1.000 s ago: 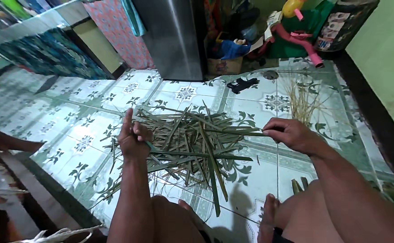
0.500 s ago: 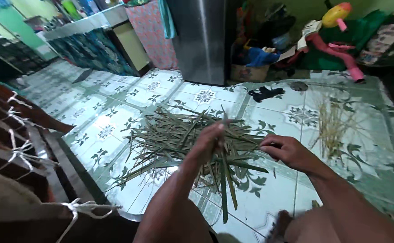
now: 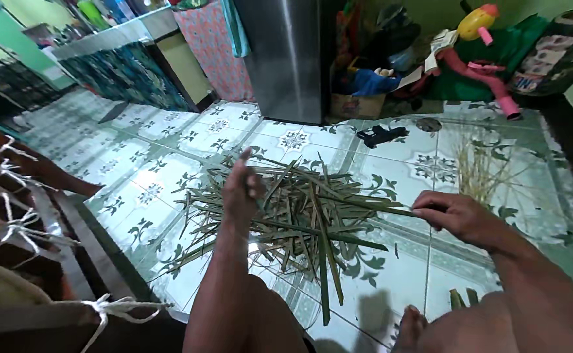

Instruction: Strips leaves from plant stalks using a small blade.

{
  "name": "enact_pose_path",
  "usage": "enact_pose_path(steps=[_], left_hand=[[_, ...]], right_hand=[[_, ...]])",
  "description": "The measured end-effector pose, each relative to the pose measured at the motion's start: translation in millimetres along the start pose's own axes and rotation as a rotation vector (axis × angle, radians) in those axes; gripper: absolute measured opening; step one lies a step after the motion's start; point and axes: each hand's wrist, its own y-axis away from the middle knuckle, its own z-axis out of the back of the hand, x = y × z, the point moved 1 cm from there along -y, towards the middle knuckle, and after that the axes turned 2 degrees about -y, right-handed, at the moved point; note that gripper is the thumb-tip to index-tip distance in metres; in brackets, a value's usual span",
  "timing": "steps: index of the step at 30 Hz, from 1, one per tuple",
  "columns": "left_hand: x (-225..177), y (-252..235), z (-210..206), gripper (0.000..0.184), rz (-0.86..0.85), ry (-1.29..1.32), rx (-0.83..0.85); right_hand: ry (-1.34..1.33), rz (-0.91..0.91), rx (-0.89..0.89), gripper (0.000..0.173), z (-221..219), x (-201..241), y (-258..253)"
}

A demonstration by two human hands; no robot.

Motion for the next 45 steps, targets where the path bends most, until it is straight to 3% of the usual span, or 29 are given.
enact_pose_path(steps=[3, 6, 9, 14, 19, 27, 34, 40, 45], left_hand=[[-7, -8, 38, 0.039, -0.101, 0.008, -0.259], [6, -10, 44, 0.035, -0.015, -0.093, -0.356], [27, -5, 20, 0.037, 0.101, -0.397, -0.16], [65, 18, -41, 0.032, 0.28, -0.709, 0.355], [88, 42, -98, 0.047, 0.445, -0.549, 0.59], [86, 23, -88, 0.041, 0.447, -0.303, 0.363], [102, 40, -110, 0.041, 0.525, -0.439, 0.55], [82, 19, -88, 0.044, 0.442, -0.23, 0.331], [93, 40, -108, 0.043, 0.548, -0.413, 0.441]], right_hand=[[-0.028, -0.082, -0.131, 0.013, 13, -1, 4], [-0.063, -0.136, -0.197, 0.013, 8, 3, 3], [-0.072, -0.152, -0.193, 0.016, -2, 9, -3], [-0.159, -0.174, -0.151, 0.017, -25, 27, -11], [-0.216, -0.13, 0.04, 0.016, -59, 46, -13], [-0.291, -0.096, 0.103, 0.015, -68, 45, -14], [-0.322, -0.082, 0.065, 0.018, -73, 48, -15], [-0.259, -0.023, 0.093, 0.018, -65, 43, -15], [-0.18, 0.048, 0.022, 0.017, -71, 42, -17]])
